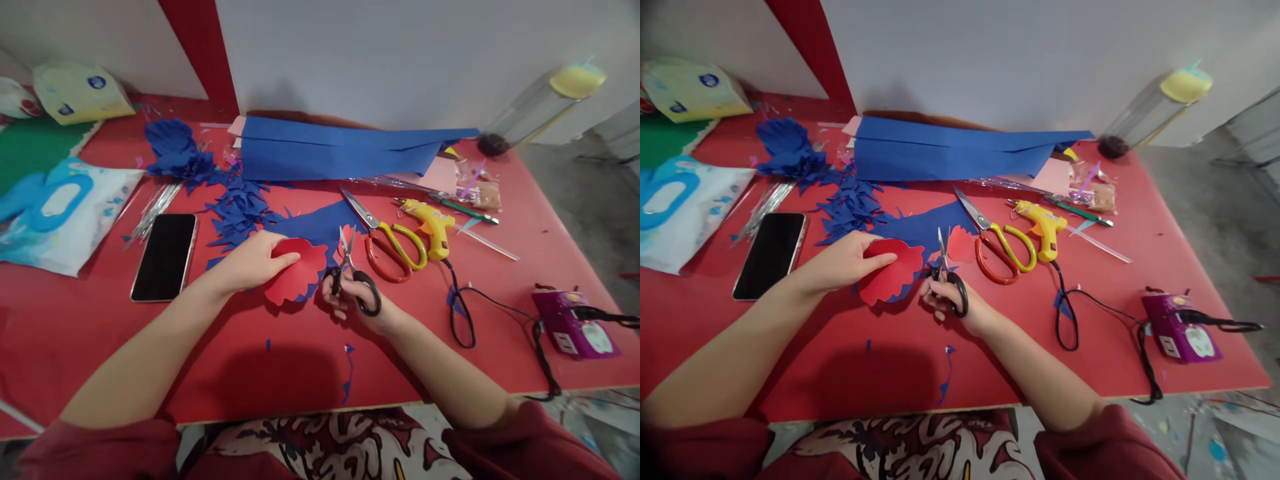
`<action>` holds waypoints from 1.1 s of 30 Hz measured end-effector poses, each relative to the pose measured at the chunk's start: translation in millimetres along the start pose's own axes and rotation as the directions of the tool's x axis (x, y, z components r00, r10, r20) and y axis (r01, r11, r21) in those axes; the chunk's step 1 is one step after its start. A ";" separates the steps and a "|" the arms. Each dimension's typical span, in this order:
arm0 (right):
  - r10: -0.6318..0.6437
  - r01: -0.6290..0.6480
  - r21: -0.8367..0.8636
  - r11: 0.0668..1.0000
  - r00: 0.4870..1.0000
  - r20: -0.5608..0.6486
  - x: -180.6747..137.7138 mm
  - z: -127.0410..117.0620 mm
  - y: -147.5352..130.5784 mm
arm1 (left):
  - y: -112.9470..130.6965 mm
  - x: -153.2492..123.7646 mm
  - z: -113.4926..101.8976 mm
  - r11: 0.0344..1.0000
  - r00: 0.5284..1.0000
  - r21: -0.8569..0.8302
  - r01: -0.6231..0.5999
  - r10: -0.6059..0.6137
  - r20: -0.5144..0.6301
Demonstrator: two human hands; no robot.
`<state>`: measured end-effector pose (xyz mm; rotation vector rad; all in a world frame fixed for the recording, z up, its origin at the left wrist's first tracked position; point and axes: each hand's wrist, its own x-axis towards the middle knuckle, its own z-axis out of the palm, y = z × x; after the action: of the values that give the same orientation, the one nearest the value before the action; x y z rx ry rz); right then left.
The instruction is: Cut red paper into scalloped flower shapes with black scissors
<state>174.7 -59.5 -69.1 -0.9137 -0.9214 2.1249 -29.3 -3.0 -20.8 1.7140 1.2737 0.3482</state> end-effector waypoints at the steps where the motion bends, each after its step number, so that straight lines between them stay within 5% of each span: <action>1: 0.014 -0.014 0.012 1.000 0.999 0.045 -1.0 -0.6 0.6 | -0.6 -0.3 -2.8 1.000 1.000 -0.004 0.002 -0.003 -0.016; 12: 0.060 -0.045 -0.059 0.997 0.961 0.271 -5.6 -6.5 8.1 | -7.4 -7.9 -20.2 0.981 0.995 -0.193 0.012 -0.031 -0.092; 25: 0.052 0.024 -0.363 0.932 0.979 0.199 -7.7 1.3 -6.9 | 5.3 -12.1 -16.2 0.998 0.999 -0.058 -0.032 0.031 -0.022; 33: -0.005 0.078 -0.384 0.920 0.982 0.187 -6.2 2.7 -5.7 | 3.2 -9.8 -15.4 1.000 1.000 -0.024 -0.001 0.001 -0.031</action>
<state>177.6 -62.1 -61.1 -0.8852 -1.4849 2.0486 -42.0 -3.7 -7.4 1.6948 1.2859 0.3901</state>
